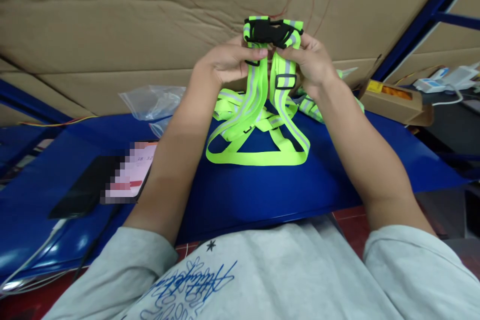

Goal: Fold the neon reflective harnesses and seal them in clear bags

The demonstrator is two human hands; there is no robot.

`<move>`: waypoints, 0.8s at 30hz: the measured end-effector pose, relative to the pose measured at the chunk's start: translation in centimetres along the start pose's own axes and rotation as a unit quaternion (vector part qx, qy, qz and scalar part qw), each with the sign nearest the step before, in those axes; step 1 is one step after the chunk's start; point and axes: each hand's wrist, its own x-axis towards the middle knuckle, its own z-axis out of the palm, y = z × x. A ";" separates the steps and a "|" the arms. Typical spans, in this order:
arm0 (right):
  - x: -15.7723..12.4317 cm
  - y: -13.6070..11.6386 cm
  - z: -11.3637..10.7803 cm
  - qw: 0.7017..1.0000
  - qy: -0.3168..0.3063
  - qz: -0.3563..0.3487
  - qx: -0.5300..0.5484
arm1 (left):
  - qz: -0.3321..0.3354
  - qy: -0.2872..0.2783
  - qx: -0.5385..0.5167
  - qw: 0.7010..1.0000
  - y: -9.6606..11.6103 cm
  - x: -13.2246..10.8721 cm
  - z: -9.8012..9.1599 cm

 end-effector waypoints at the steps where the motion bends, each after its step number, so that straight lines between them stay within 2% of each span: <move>1: -0.1 -0.1 0.0 1.000 -0.004 -0.002 0.003 | -0.003 0.002 -0.014 1.000 -0.2 0.1 0.1; 4: -0.2 -0.3 0.1 1.000 0.006 -0.013 -0.009 | -0.015 0.011 -0.021 1.000 -0.2 -0.1 0.5; 8: 0.2 0.3 0.2 0.993 0.022 -0.080 -0.082 | -0.036 0.031 0.002 0.999 0.1 -0.6 0.4; 12: -0.1 1.8 -0.7 0.981 0.043 -0.114 -0.150 | -0.041 0.012 0.009 0.999 -0.9 0.1 0.4; 15: -1.2 3.4 -2.1 0.972 0.085 -0.132 -0.177 | -0.052 -0.007 0.019 0.998 -3.5 1.6 1.4; 17: -2.4 4.3 -3.5 0.972 0.103 -0.119 -0.175 | -0.051 0.003 0.020 0.999 -5.9 2.4 2.4; 19: -3.7 4.9 -4.8 0.975 0.094 -0.086 -0.182 | -0.039 0.027 0.008 0.999 -8.4 2.7 3.2; 22: -5.4 5.3 -6.2 0.981 0.000 -0.013 -0.193 | -0.035 0.097 -0.025 0.994 -11.5 1.8 3.7; 24: -6.0 5.5 -6.5 0.979 -0.066 0.031 -0.190 | -0.036 0.130 -0.036 0.990 -12.9 0.7 3.6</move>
